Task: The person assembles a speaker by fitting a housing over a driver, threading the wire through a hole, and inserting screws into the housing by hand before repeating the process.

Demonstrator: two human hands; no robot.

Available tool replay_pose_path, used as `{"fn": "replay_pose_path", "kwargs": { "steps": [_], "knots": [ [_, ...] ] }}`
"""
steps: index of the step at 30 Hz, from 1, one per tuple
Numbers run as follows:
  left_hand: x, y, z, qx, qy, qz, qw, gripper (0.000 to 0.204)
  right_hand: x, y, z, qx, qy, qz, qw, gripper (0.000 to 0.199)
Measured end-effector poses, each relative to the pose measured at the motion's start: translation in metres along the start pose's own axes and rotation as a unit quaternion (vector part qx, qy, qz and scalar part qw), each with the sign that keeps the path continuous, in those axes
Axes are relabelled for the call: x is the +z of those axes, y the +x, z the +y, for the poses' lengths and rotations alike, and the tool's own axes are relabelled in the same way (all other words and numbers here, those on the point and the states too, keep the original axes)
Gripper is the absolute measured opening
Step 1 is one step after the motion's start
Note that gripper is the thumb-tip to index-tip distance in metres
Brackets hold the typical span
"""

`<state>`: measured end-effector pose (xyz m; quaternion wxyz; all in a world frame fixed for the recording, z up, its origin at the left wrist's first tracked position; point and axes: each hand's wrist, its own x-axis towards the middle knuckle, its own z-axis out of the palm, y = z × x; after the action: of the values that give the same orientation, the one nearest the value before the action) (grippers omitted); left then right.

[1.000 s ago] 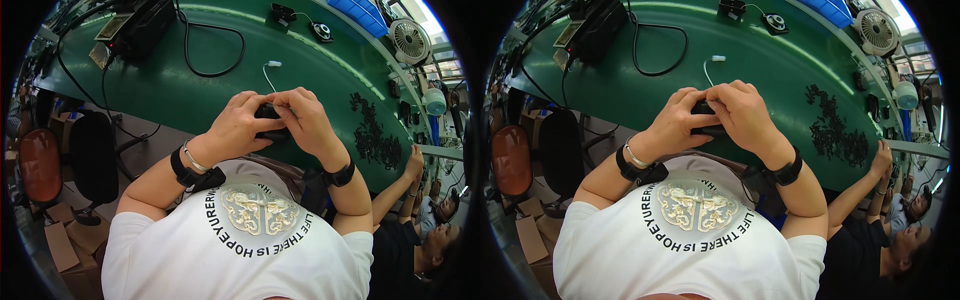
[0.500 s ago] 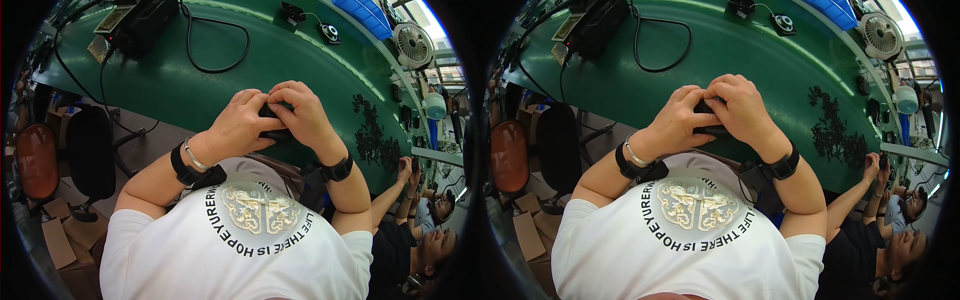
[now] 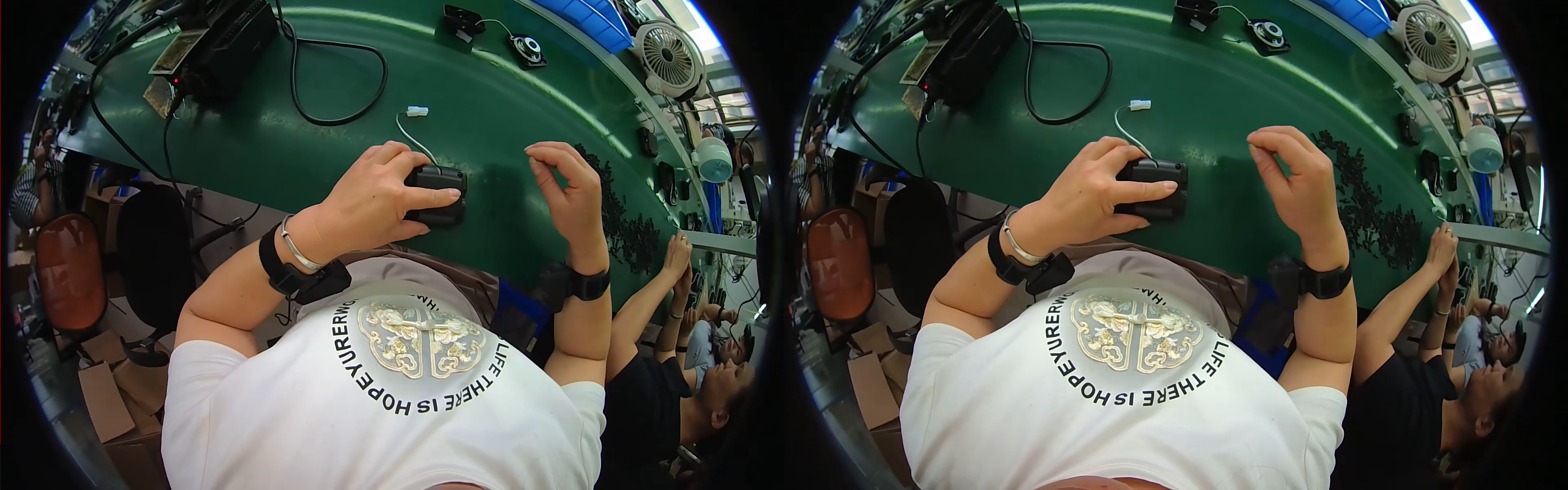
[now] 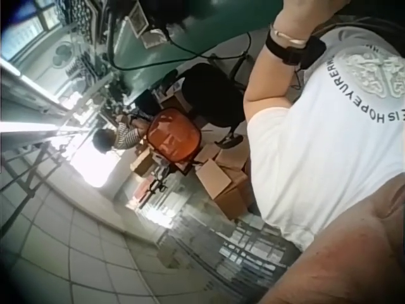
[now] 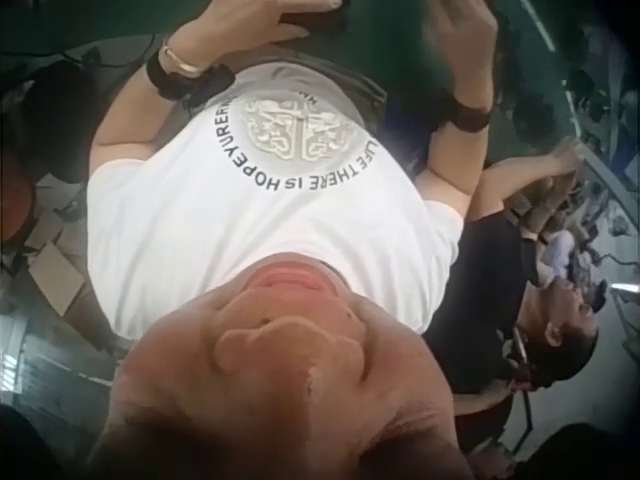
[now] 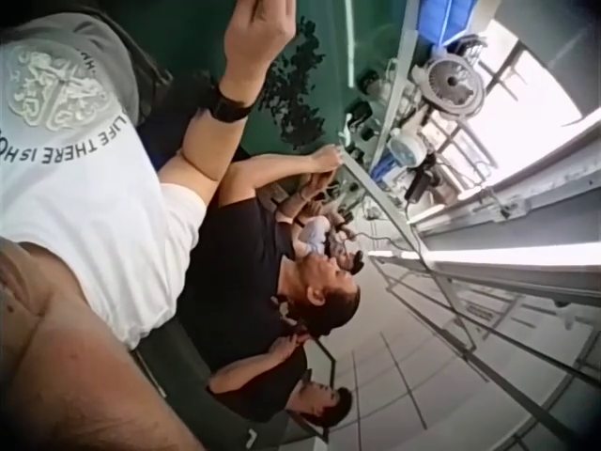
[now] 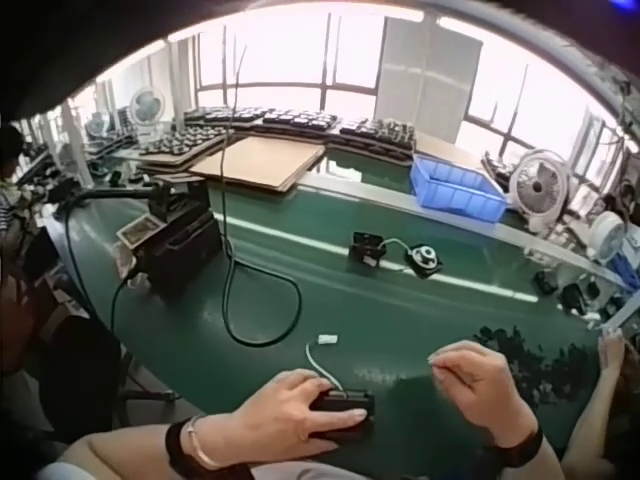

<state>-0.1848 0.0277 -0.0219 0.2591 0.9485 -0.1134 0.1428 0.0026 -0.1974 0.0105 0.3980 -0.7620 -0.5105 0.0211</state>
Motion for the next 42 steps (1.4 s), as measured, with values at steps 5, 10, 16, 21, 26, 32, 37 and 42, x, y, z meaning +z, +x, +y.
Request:
{"fn": "replay_pose_path", "kwargs": {
  "steps": [5, 10, 16, 21, 26, 32, 37, 42],
  "knots": [
    [-0.008, 0.002, -0.014, 0.008, -0.047, -0.029, 0.998, 0.058, -0.004, -0.014, 0.024, 0.067, 0.054, 0.077, 0.993, 0.010],
    [-0.034, 0.041, -0.038, 0.041, -0.069, -0.021, 0.997, 0.062, 0.019, -0.010, 0.020, 0.109, 0.120, 0.129, 0.978, 0.009],
    [-0.027, 0.166, -0.065, 0.122, -0.079, 0.070, 0.987, 0.058, 0.033, 0.008, -0.001, 0.137, 0.153, 0.095, 0.974, 0.010],
    [0.020, 0.281, -0.075, 0.134, -0.048, 0.092, 0.986, 0.050, 0.036, 0.024, -0.030, 0.098, 0.114, 0.085, 0.985, 0.006],
    [0.110, 0.358, -0.091, 0.168, -0.004, 0.089, 0.982, 0.044, 0.031, 0.025, -0.036, 0.094, 0.049, 0.073, 0.992, 0.004],
    [0.142, 0.369, -0.103, 0.068, 0.024, -0.033, 0.997, 0.054, 0.025, 0.022, -0.041, 0.052, 0.043, 0.027, 0.997, 0.006],
    [0.138, 0.368, -0.080, 0.047, 0.020, -0.079, 0.996, 0.063, 0.024, 0.020, -0.041, 0.046, 0.034, 0.040, 0.998, 0.008],
    [0.113, 0.354, -0.089, -0.014, 0.027, -0.103, 0.994, 0.065, 0.033, 0.030, -0.033, 0.017, 0.058, 0.046, 0.997, 0.010]
  ]
}}
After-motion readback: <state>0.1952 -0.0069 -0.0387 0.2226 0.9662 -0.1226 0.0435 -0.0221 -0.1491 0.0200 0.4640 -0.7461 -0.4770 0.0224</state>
